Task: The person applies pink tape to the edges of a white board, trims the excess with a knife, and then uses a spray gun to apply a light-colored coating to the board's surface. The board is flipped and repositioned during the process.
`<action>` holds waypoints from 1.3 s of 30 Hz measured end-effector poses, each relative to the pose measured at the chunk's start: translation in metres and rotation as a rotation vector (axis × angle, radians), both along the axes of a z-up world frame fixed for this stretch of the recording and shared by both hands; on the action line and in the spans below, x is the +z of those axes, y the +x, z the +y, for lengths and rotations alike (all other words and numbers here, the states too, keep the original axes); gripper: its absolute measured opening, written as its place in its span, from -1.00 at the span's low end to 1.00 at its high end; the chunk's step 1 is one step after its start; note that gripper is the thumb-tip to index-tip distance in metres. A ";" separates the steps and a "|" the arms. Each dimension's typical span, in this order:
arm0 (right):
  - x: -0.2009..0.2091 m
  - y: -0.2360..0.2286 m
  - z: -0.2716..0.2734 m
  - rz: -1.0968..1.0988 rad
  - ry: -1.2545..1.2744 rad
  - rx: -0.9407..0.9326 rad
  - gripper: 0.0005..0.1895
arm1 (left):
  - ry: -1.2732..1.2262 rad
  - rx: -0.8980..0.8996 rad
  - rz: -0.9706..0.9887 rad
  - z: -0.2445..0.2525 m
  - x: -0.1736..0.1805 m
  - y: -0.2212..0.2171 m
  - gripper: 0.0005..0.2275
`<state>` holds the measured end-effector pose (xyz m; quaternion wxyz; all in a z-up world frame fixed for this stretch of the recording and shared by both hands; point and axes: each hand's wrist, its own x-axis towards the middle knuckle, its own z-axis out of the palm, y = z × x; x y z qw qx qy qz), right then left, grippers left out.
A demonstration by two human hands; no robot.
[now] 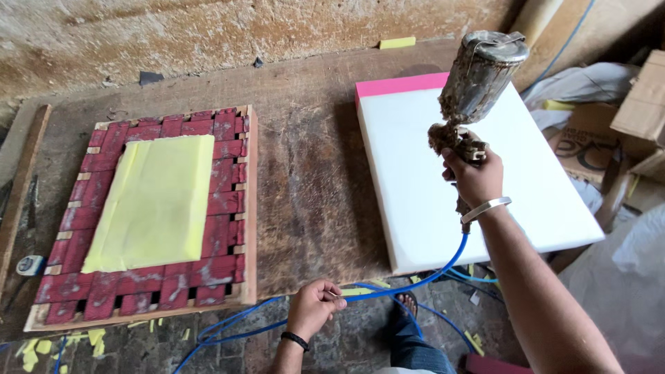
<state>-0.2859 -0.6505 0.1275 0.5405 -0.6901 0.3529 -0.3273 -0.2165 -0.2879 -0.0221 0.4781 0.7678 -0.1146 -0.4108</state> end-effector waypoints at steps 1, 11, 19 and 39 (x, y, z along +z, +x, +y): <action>-0.001 0.007 -0.014 -0.024 0.023 0.016 -0.69 | 0.034 0.029 0.013 -0.014 0.003 0.001 -0.80; 0.002 0.066 -0.118 0.031 0.056 0.238 -0.55 | 0.187 0.091 0.172 -0.127 0.025 0.009 -0.80; 0.010 0.109 -0.159 0.004 0.074 0.203 -0.51 | 0.195 0.186 0.170 -0.164 0.029 0.020 -0.82; -0.009 0.062 -0.270 0.115 0.002 -0.082 -0.78 | 0.303 -0.423 0.361 -0.223 0.031 0.022 -0.83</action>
